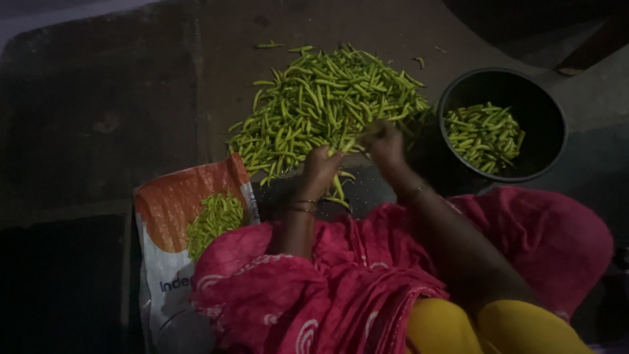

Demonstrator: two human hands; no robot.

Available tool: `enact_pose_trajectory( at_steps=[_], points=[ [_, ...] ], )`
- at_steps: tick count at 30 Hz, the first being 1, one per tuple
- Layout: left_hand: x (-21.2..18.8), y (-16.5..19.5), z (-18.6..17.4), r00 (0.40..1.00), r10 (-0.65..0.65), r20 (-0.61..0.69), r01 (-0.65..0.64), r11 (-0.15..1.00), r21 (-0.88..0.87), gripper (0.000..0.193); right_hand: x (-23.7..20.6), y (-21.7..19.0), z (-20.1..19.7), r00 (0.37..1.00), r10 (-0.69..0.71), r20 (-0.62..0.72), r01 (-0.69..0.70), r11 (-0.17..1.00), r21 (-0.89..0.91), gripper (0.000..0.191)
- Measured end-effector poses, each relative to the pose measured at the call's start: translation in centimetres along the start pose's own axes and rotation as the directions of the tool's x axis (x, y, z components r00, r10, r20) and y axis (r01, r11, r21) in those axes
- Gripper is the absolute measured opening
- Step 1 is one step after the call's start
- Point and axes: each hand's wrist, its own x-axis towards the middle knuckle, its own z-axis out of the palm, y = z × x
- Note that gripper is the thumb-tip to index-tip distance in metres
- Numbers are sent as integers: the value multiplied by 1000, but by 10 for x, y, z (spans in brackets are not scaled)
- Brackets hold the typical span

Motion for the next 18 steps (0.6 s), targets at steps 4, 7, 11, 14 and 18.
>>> enact_pose_trajectory(
  at_steps=[4, 7, 11, 14, 18],
  points=[
    [1, -1, -9, 999, -21, -24, 19, 997, -72, 27, 9, -19, -23, 998, 46, -34, -38, 978, 204, 14],
    [4, -3, -8, 997, -22, 77, 39, 974, -223, 28, -2, -18, -24, 956, 206, 210, -193, 978, -79, 9],
    [7, -7, 0, 979, -92, 182, 132, 967, -217, 31, -2, -18, -20, 898, 294, 328, -262, 955, -139, 11],
    [8, -13, -5, 991, -59, 119, 100, 919, -382, 32, 23, -45, -53, 933, -191, 306, 332, 785, -523, 13],
    [10, -19, -15, 995, -58, 80, 92, 836, -541, 34, 38, -82, -126, 693, -700, 174, 229, -16, -973, 47]
  ],
)
